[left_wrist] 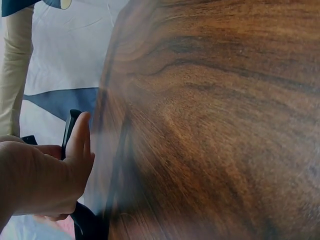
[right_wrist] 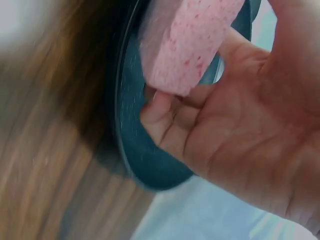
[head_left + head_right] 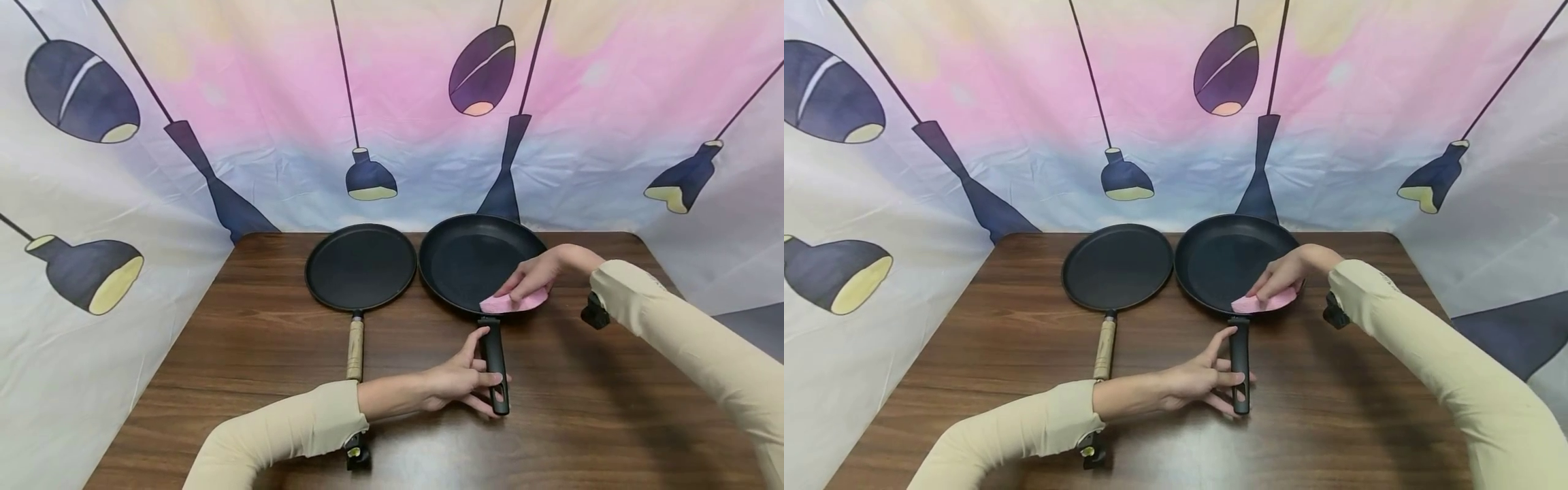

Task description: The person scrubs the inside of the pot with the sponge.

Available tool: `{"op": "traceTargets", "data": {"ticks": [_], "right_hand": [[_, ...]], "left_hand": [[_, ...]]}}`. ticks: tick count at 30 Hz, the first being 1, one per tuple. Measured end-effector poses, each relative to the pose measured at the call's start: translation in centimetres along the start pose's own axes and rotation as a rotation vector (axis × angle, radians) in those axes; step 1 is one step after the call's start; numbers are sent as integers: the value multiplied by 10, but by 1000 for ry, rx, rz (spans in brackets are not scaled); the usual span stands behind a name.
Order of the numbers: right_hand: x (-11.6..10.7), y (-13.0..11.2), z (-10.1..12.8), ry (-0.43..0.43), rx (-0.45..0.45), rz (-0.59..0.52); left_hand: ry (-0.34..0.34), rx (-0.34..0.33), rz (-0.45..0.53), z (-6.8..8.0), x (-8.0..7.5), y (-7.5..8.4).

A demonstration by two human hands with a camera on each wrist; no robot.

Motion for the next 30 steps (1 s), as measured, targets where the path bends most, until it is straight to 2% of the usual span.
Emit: {"op": "traceTargets", "data": {"ticks": [3, 7, 11, 13, 15, 18, 22, 24, 28, 30], "right_hand": [[-4, -6, -12, 0, -59, -29], [-8, -12, -35, 62, -134, -111], [-12, -19, -62, 184, -224, -130], [-16, -24, -74, 280, -237, -99], [-21, -29, -84, 393, -214, -36], [-28, -37, -93, 553, -112, 67], [-40, -39, -102, 687, 39, 237], [-46, -36, -105, 731, 93, 364], [-56, -26, -110, 826, 166, 685], [-58, -20, -109, 877, 204, 797]], "left_hand": [[13, 16, 8, 0, -1, 1], [26, 16, 24, 0, -3, 1], [15, 5, 34, 0, -4, 0], [6, 3, 36, 0, -4, -1], [-2, 3, 37, 0, -4, -1], [-7, 1, 35, 0, -3, -1], [-7, 7, 32, 0, -3, -1], [-7, 9, 31, 0, -2, -2], [-5, 20, 26, 1, -1, -2], [-4, 23, 25, 1, 0, -2]]}}
Point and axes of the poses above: each hand's wrist, its own z-axis away from the middle knuckle, its own x-axis out of the palm, y = z × x, the point moved 1 cm from there along -z, towards the middle knuckle, and after that the axes turned 7 degrees about -y, right-handed, at the moved point
